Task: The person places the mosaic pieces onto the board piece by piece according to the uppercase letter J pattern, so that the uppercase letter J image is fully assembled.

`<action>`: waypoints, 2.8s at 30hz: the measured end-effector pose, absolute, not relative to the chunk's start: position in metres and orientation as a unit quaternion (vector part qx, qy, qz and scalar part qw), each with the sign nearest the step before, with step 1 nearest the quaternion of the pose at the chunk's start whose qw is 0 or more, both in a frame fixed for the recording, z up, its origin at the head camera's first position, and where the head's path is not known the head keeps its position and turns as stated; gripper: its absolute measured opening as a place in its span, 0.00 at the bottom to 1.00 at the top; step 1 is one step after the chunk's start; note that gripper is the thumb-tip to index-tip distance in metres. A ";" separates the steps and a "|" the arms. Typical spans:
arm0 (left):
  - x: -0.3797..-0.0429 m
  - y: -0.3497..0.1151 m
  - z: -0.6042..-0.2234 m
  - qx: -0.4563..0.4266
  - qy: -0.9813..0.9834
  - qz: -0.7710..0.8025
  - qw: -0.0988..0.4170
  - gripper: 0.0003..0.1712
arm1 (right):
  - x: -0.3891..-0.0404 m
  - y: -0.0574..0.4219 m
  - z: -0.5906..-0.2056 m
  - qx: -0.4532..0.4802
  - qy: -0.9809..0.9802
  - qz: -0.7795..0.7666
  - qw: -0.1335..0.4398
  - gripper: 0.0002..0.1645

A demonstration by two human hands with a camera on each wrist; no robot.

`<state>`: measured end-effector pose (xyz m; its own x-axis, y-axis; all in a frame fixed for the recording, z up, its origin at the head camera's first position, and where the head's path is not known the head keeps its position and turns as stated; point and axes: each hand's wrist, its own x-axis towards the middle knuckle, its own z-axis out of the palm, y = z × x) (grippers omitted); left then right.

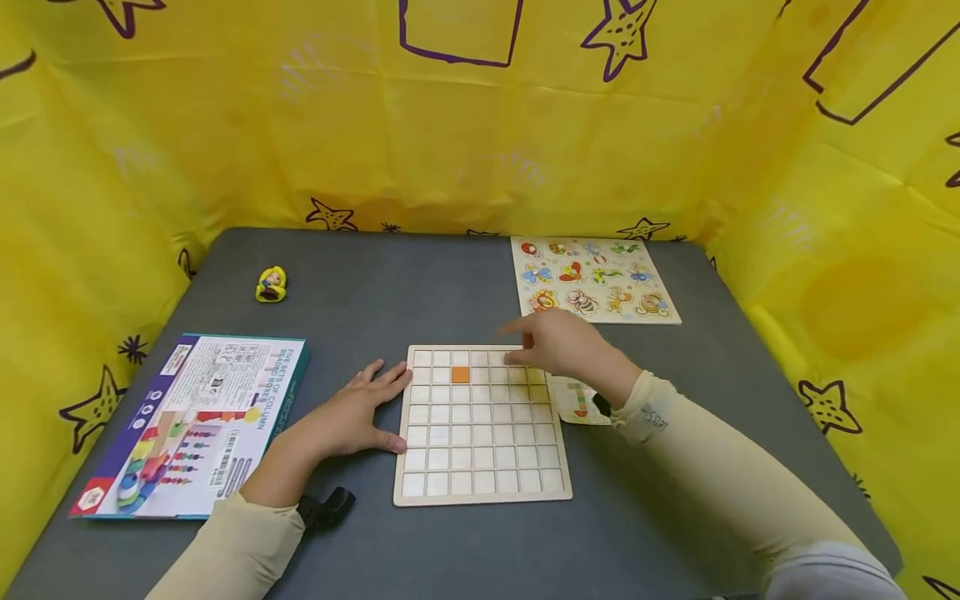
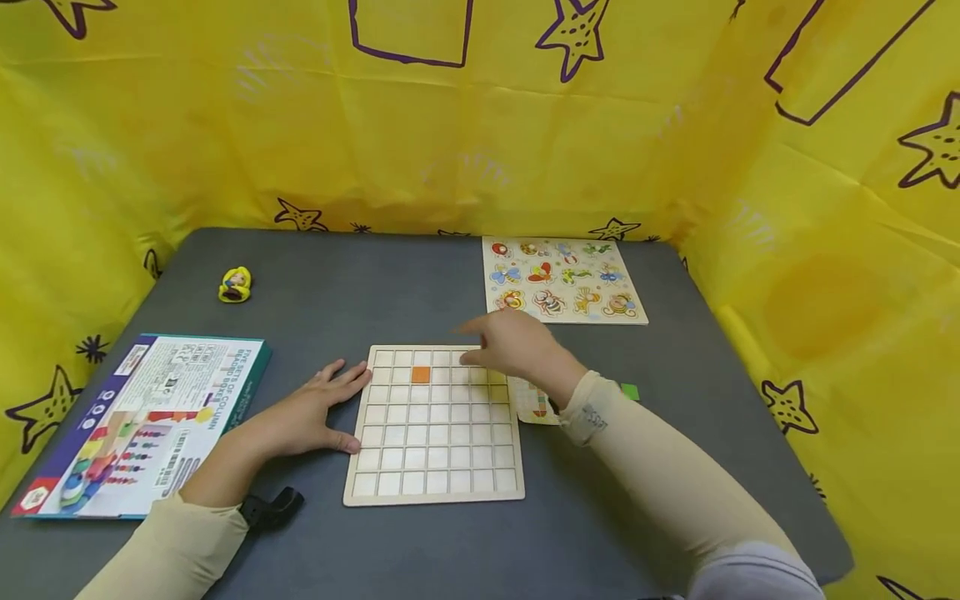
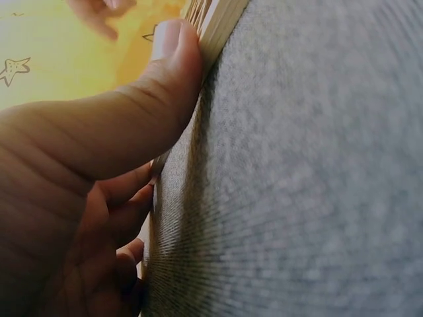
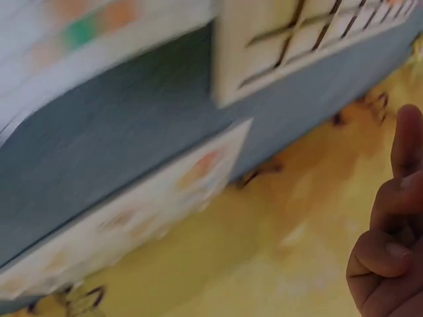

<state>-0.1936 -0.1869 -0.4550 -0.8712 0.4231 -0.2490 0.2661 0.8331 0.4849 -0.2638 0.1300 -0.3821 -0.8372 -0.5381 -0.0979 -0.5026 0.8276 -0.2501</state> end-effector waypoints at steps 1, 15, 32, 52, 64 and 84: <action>-0.193 -0.188 -0.455 0.184 0.941 0.226 0.175 0.62 | -0.264 0.142 -0.378 -0.262 0.954 -0.117 0.085 0.26; -0.187 -0.215 -0.452 0.164 0.945 0.227 0.171 0.63 | -0.241 0.289 -0.396 -0.104 0.979 -0.121 0.128 0.25; -0.192 -0.198 -0.458 0.188 0.937 0.241 0.167 0.63 | -0.224 0.349 -0.417 -0.105 0.976 -0.132 0.134 0.18; -0.192 -0.190 -0.460 0.194 0.935 0.243 0.171 0.63 | -0.248 0.201 -0.404 -0.244 0.960 -0.109 0.076 0.12; -0.194 -0.188 -0.455 0.187 0.935 0.239 0.181 0.62 | -0.278 0.111 -0.419 -0.295 0.943 -0.089 0.125 0.10; -0.195 -0.190 -0.456 0.179 0.936 0.235 0.190 0.62 | -0.277 0.097 -0.419 -0.292 0.944 -0.086 0.127 0.14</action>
<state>-0.1945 -0.1901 -0.4564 -0.8643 0.4237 -0.2711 0.2450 0.8253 0.5087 -0.2769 0.0972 -0.4190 -0.7970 -0.5738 -0.1888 -0.5300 0.8142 -0.2370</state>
